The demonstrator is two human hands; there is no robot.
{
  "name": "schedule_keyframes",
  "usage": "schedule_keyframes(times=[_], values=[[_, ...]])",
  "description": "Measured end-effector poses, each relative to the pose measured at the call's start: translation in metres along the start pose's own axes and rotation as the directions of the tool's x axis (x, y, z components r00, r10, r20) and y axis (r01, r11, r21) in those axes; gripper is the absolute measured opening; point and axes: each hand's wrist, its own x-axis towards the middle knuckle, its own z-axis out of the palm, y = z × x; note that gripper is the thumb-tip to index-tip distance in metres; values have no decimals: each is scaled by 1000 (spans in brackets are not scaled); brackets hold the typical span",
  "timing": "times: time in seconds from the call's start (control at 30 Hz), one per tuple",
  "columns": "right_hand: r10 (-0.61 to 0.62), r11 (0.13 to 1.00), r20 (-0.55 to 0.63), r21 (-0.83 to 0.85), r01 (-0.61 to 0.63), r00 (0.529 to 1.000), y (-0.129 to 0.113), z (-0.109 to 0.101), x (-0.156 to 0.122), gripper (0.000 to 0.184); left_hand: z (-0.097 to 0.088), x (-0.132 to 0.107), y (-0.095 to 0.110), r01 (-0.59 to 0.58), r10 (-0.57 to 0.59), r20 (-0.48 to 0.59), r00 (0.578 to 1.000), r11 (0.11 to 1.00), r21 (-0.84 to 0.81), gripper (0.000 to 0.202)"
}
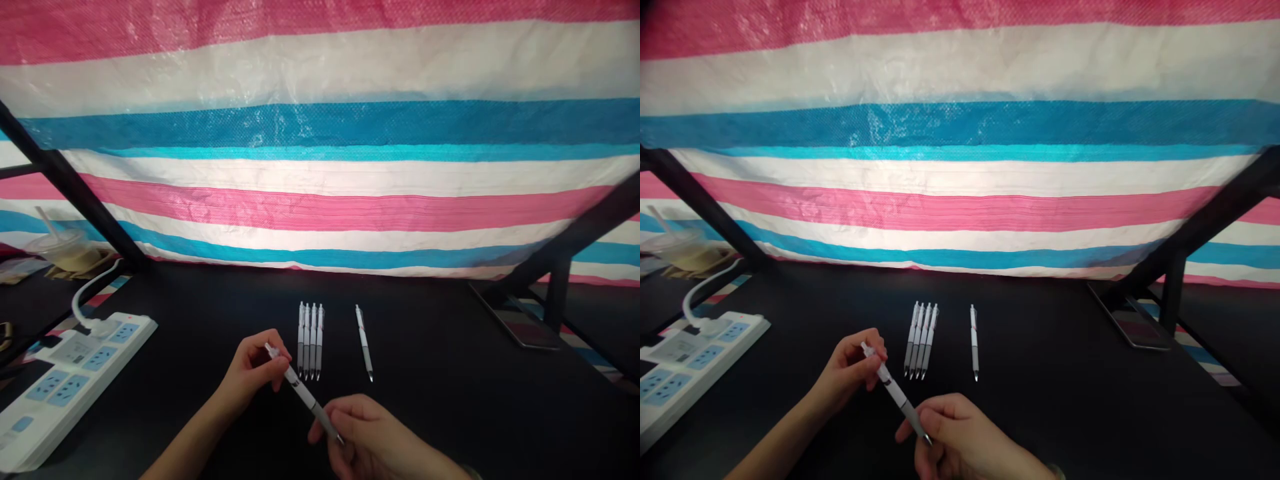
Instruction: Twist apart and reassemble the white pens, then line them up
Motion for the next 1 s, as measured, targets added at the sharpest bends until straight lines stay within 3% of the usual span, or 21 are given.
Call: schedule_keyframes(times=[0.17, 0.27, 0.4, 0.47, 0.6, 0.7, 0.8, 0.9, 1.0], values=[[-2, 991, -155, -134, -19, 988, -2, -3, 1, 36, 1, -1, -2, 5, -3, 90, 996, 1000, -25, 24], [-103, 969, -235, -243, 44, 967, -1, -3, 4, 29, 2, -1, -2, 13, -11, 92, 996, 1000, -12, 26], [-258, 920, -342, -372, 122, 903, -1, 0, 6, 32, 3, 0, -1, 19, -20, 53, 998, 1000, 8, 26], [-281, 924, -318, -343, 167, 905, 0, -1, 5, 36, 2, 1, 0, 26, -26, 53, 998, 1000, 1, 24], [-183, 977, -187, -146, 156, 965, 1, -5, 2, 41, 2, 2, 7, 103, -96, 111, 989, 993, -64, 22], [-203, 973, -178, -147, 178, 963, -1, -7, -1, 37, 2, 2, 10, 148, -135, 147, 980, 986, -81, 20], [-181, 979, -148, -118, 164, 972, -4, -7, -2, 45, 0, 2, 9, 162, -148, 174, 974, 984, -68, 19], [-140, 974, -181, -202, 102, 973, -6, -5, -1, 50, -2, 1, 6, 175, -164, 200, 966, 984, -41, 17], [-203, 938, -249, -326, 115, 947, -8, -3, -1, 38, -4, 0, 4, 178, -171, 197, 965, 984, -19, 14]])
